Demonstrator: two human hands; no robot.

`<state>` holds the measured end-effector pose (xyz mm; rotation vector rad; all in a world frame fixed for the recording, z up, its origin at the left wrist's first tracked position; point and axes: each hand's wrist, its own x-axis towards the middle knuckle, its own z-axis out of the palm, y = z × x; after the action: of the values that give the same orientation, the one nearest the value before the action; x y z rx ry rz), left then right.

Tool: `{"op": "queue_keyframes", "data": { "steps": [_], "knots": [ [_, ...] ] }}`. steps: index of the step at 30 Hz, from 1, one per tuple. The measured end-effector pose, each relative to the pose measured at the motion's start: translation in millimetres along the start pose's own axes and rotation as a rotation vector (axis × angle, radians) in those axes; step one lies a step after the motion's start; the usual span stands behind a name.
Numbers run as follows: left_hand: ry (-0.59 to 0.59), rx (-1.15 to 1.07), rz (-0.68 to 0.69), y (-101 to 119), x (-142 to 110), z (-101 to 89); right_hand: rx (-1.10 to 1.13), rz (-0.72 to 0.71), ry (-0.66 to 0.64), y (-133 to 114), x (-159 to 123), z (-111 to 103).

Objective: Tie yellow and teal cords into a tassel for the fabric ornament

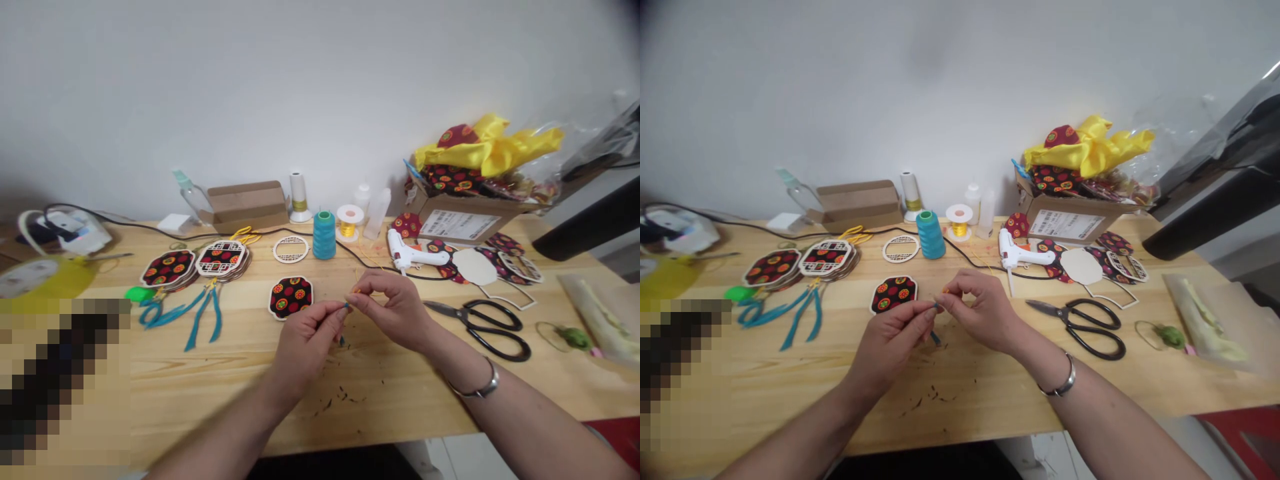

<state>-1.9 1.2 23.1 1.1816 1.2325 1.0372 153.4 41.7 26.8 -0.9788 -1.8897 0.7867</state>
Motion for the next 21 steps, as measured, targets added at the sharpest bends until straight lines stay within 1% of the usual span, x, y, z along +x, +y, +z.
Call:
{"op": "queue_keyframes", "data": {
  "steps": [4,6,9,11,13,15,17,21],
  "knots": [
    [-0.019,0.000,0.002,0,1,-1.8,0.007,0.006,-0.031,0,-1,0],
    [-0.022,-0.049,-0.008,-3,2,-3.2,0.050,0.009,-0.084,0,-1,-1],
    [-0.015,-0.204,-0.020,-6,3,-5.3,0.171,0.006,-0.250,-2,-1,-2],
    [-0.006,-0.343,-0.049,-6,4,-6.4,0.239,-0.032,-0.383,-3,-2,0],
    [0.010,-0.457,-0.069,-6,6,-7.4,0.285,-0.075,-0.461,-3,-2,3],
    [0.035,-0.523,-0.079,-4,8,-8.5,0.317,-0.070,-0.493,-3,-3,5],
    [0.067,-0.567,-0.096,-4,11,-9.8,0.331,-0.028,-0.509,-2,-3,6],
    [0.133,-0.651,-0.118,-5,14,-13.8,0.242,0.083,-0.541,2,-4,3]
  ]
}}
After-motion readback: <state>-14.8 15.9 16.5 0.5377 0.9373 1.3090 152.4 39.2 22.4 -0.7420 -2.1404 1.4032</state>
